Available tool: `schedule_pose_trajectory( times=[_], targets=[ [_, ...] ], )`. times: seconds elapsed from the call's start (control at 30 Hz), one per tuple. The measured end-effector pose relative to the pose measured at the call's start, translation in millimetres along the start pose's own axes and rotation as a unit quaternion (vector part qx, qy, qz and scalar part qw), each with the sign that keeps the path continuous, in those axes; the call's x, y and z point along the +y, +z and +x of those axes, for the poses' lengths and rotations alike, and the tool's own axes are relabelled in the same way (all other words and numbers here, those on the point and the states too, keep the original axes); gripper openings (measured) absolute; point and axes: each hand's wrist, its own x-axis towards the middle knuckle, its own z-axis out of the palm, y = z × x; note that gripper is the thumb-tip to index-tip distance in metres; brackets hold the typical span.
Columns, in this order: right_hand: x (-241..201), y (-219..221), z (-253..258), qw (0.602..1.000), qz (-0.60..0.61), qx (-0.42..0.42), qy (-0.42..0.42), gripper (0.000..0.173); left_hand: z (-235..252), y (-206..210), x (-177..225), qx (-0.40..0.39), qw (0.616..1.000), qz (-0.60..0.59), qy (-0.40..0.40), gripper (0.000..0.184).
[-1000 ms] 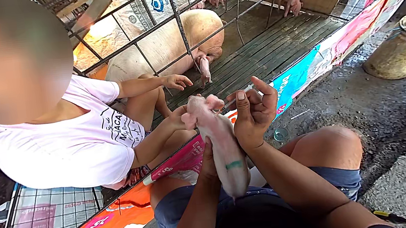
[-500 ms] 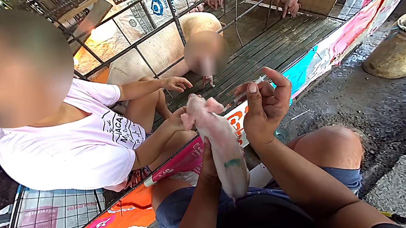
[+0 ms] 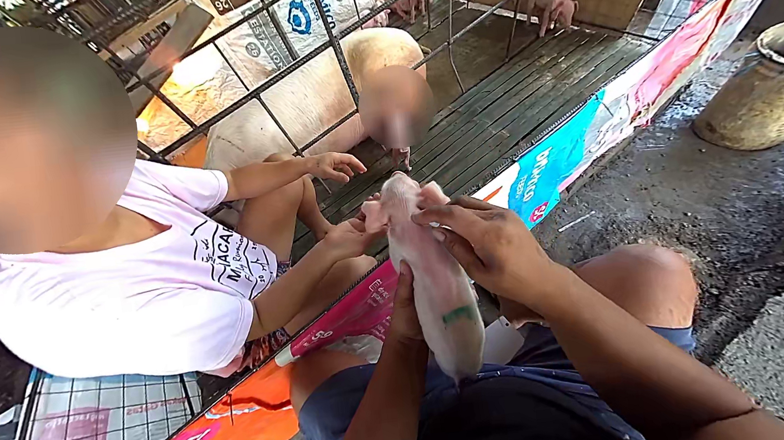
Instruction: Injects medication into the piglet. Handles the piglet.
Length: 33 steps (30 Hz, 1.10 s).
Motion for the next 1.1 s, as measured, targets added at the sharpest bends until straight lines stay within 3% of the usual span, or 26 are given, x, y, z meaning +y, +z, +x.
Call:
schedule_pose_trajectory(
  times=[0.23,0.43,0.57,0.67,0.83,0.93,1.1],
  targets=[
    [6.9,-11.3,2.0,0.998,-0.016,-0.033,-0.046,0.028,3.4,4.6,0.5,-0.007,1.000,0.011,-0.007,0.045],
    [8.2,-12.0,6.5,0.997,-0.017,-0.048,-0.059,0.027,3.6,14.1,4.6,-0.059,0.998,0.001,-0.002,0.047],
    [9.0,-9.6,15.0,0.997,-0.007,-0.049,-0.054,0.025,8.4,13.8,5.3,-0.021,0.998,0.051,0.015,0.045],
    [10.8,-8.4,22.9,0.998,-0.007,-0.036,-0.055,0.025,10.4,15.4,9.4,-0.041,0.996,0.072,0.019,0.044],
    [8.8,-8.3,32.3,0.997,0.008,-0.019,-0.070,0.026,17.2,22.0,13.1,-0.033,0.997,0.046,0.045,0.045],
    [1.3,-10.1,41.2,0.996,0.021,-0.013,-0.088,0.026,27.1,25.6,17.0,-0.006,0.994,0.072,0.088,0.045],
    [9.1,0.0,72.7,0.994,-0.012,-0.035,-0.104,0.028,33.6,34.3,31.5,0.040,0.992,0.086,0.086,0.044]
  ],
)
